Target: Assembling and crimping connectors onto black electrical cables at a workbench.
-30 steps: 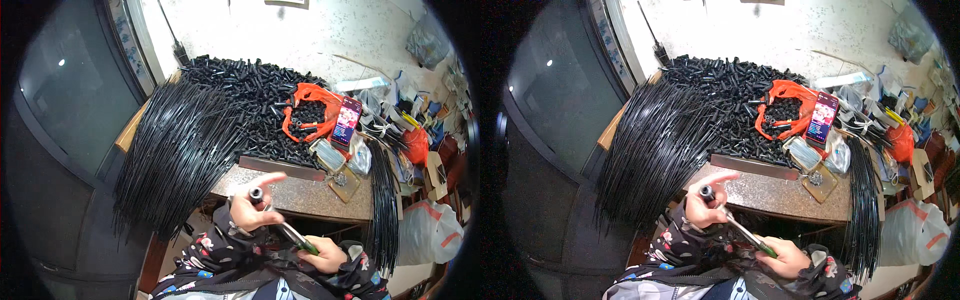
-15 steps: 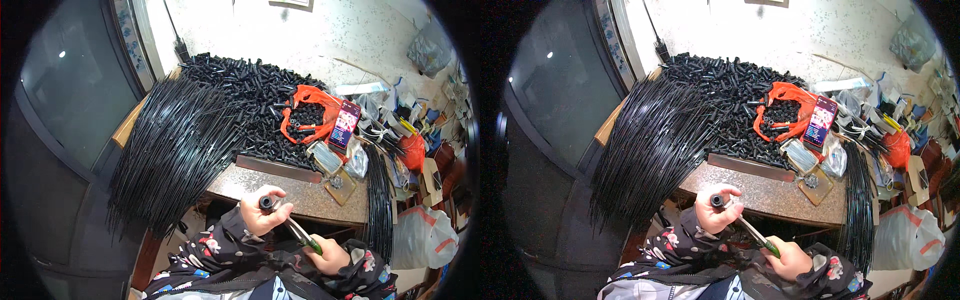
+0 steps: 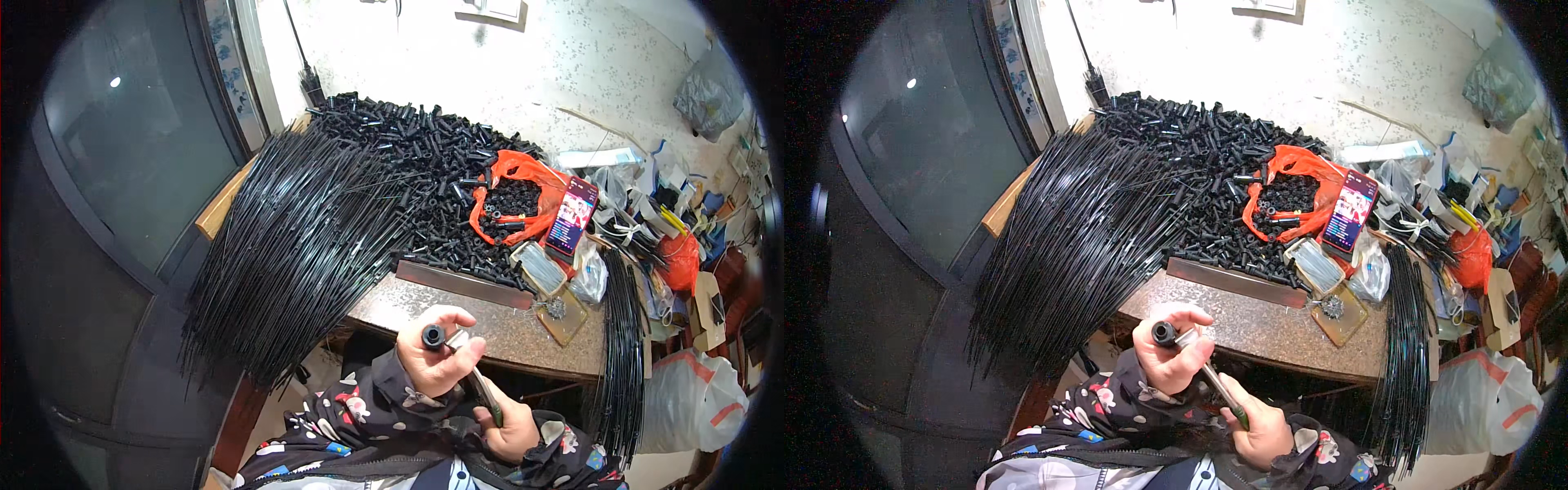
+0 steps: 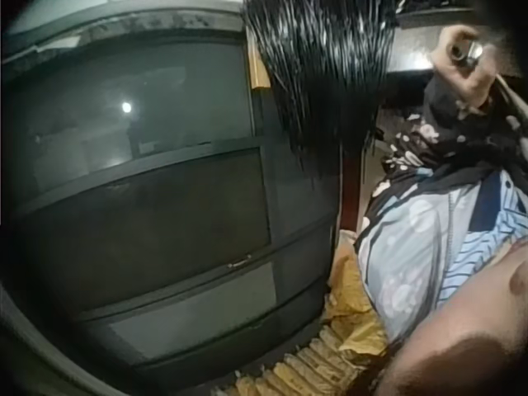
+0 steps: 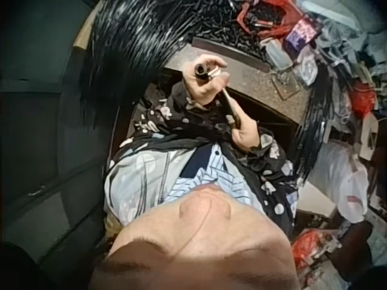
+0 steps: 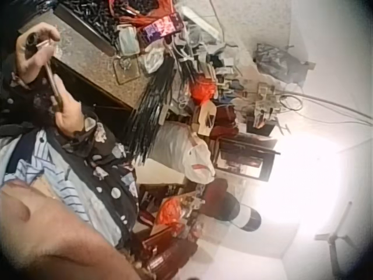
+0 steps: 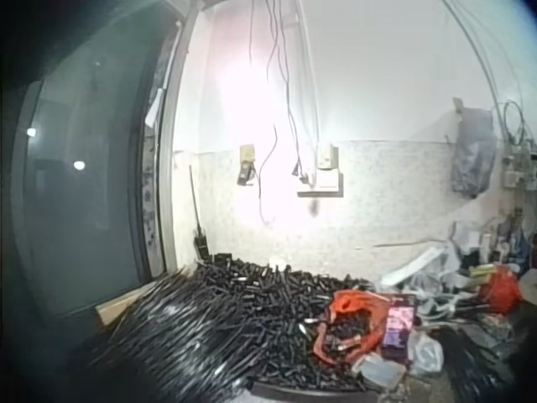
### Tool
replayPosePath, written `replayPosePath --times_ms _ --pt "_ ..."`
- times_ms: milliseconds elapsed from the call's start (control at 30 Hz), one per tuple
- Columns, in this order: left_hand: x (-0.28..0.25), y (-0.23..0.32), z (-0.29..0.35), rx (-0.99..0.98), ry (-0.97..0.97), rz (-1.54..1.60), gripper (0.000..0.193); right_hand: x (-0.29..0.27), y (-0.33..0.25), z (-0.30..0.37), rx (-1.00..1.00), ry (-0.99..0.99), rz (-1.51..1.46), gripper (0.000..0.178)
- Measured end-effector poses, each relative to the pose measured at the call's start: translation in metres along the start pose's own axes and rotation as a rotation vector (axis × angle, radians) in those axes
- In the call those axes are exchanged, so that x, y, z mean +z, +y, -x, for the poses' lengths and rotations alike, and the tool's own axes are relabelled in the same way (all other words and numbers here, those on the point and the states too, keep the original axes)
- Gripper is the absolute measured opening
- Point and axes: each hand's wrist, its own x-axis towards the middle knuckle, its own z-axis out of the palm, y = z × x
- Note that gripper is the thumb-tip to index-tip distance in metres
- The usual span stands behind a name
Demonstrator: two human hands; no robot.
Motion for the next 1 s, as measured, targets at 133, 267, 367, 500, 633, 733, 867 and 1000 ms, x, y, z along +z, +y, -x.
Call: replayPosePath --times_ms 133,267,367,500,633,733,867,1000 --pt "-0.006 0.001 -0.001 -0.054 -0.054 -0.076 0.033 -0.001 0.003 -0.004 -0.083 0.033 0.045 0.048" --pt "0.000 0.006 -0.016 0.101 -0.009 -0.244 0.044 -0.036 0.021 -0.029 -0.098 -0.001 0.206 0.046" --pt "-0.011 -0.012 -0.012 0.042 0.018 -0.188 0.041 -0.045 0.078 -0.055 -0.105 0.131 0.399 0.037" --pt "-0.017 -0.018 -0.010 0.115 -0.073 -0.025 0.043 -0.027 0.148 -0.069 0.046 0.269 0.838 0.046" --pt "-0.013 -0.016 -0.014 0.073 -0.190 0.048 0.047 -0.031 0.164 -0.063 0.107 0.297 0.920 0.046" --pt "-0.012 -0.006 -0.019 0.073 -0.065 0.054 0.057 -0.028 0.170 -0.061 -0.004 0.353 0.982 0.048" --pt "-0.034 0.022 -0.052 0.189 -0.141 0.236 0.045 -0.030 0.147 -0.052 -0.286 0.381 0.822 0.057" --pt "-0.028 0.046 -0.079 0.185 -0.304 0.709 0.058 -0.040 0.082 -0.021 -0.342 -0.054 0.086 0.072"
